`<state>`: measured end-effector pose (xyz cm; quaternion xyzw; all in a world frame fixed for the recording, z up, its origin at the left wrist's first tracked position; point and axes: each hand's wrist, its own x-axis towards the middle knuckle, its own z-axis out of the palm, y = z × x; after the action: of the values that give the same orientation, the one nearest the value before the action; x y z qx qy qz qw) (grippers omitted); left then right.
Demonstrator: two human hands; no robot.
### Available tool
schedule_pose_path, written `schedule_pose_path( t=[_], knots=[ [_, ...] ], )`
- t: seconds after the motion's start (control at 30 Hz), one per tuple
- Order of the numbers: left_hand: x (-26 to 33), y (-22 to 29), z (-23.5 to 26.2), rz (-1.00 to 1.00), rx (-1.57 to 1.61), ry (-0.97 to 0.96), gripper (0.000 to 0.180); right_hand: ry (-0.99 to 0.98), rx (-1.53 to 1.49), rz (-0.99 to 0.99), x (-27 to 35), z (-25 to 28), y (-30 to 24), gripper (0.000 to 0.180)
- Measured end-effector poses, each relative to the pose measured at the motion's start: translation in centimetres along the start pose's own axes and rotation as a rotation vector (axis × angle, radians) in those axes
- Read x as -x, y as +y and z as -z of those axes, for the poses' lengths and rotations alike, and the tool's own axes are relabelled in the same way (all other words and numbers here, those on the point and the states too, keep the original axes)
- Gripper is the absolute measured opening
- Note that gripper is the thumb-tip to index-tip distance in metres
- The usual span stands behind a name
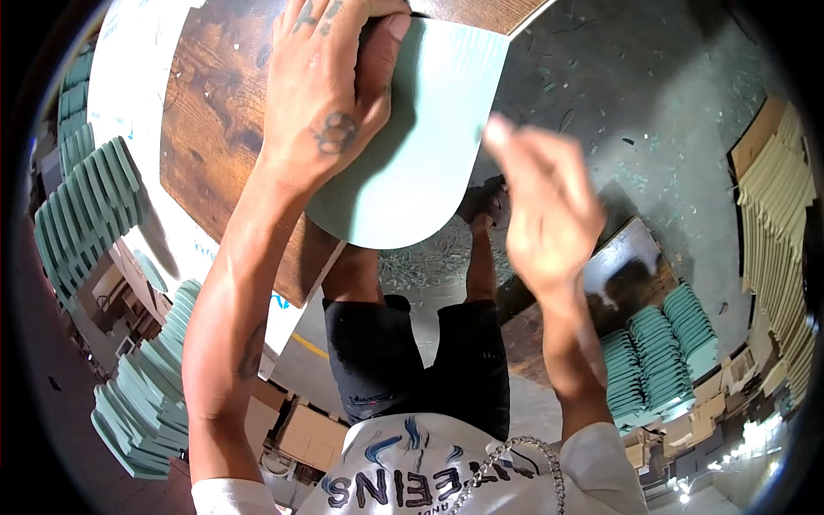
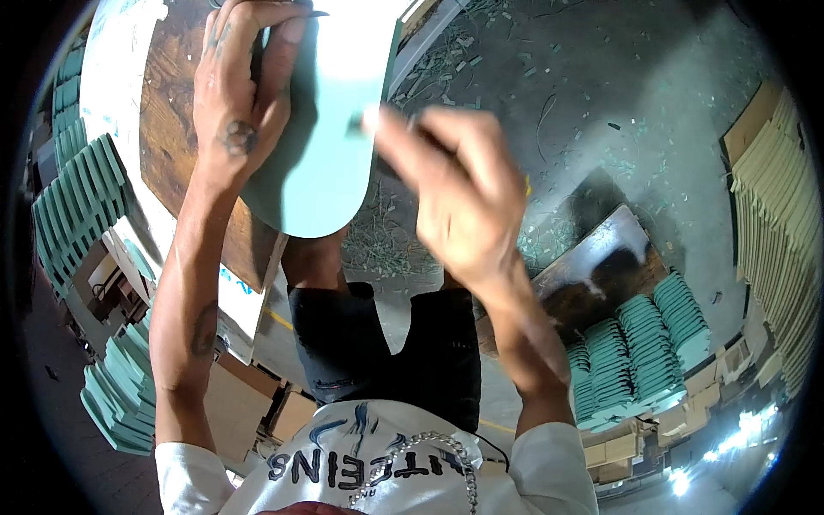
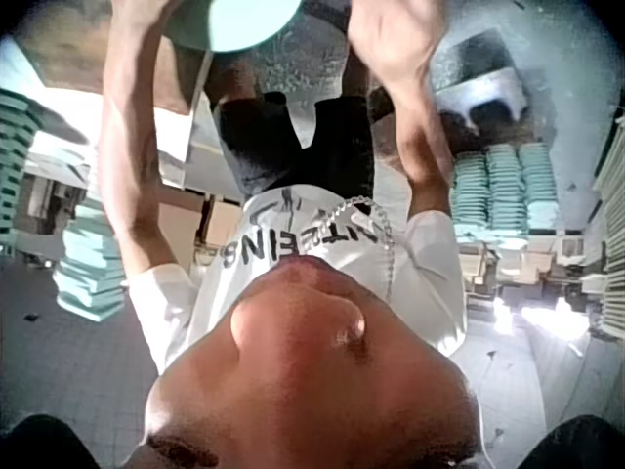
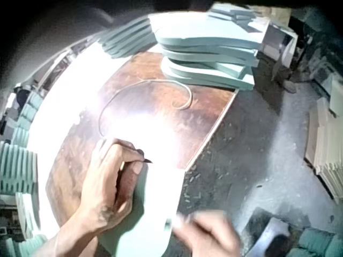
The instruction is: Using a utility knife to trim the edges of green foam seat-shaped components on a workbench.
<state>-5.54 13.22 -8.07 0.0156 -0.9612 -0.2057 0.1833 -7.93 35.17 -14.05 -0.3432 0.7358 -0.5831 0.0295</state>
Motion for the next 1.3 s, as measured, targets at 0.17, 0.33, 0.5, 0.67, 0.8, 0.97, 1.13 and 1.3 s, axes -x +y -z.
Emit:
schedule_pose_path(
  t=[0.17, 0.33, 0.5, 0.67, 0.8, 0.97, 1.13, 1.3],
  knots=[
    [0.4, -0.6, -0.3, -0.032, -0.016, 0.066, 0.012, 0.034, 0.006, 0.067, -0.5, -1.3, 0.2, 0.046],
    [0.6, -0.4, -0.3, 0.037, -0.010, 0.002, 0.011, -0.135, 0.036, -0.008, 7.2, -2.7, -5.4, 0.043],
    [0.8, -0.2, -0.1, 0.041, -0.085, 0.018, 0.010, 0.030, -0.202, -0.184, 8.2, -4.9, -6.8, 0.055],
    [0.2, 0.1, -0.2, 0.081, -0.049, -0.041, 0.009, 0.126, -0.085, -0.138, 7.9, -5.6, -6.0, 0.052],
    [0.6, -0.7, -0.1, 0.057, -0.054, -0.014, 0.010, -0.201, -0.152, -0.038, 10.6, -6.9, -7.5, 0.053],
    [-0.4, 2.0, 1.2, 0.212, -0.009, -0.145, 0.016, 0.293, -0.741, -0.909, 5.1, -3.1, -6.7, 0.066],
    [3.6, 1.3, 0.7, 0.137, -0.116, 0.213, 0.027, -0.149, -0.830, -0.926, -1.6, -0.4, -2.9, 0.039],
    [12.6, 14.0, 5.8, 1.236, 0.675, 0.154, 0.026, -0.188, -0.776, -0.928, -1.2, -0.2, -5.6, 0.021]
  ],
)
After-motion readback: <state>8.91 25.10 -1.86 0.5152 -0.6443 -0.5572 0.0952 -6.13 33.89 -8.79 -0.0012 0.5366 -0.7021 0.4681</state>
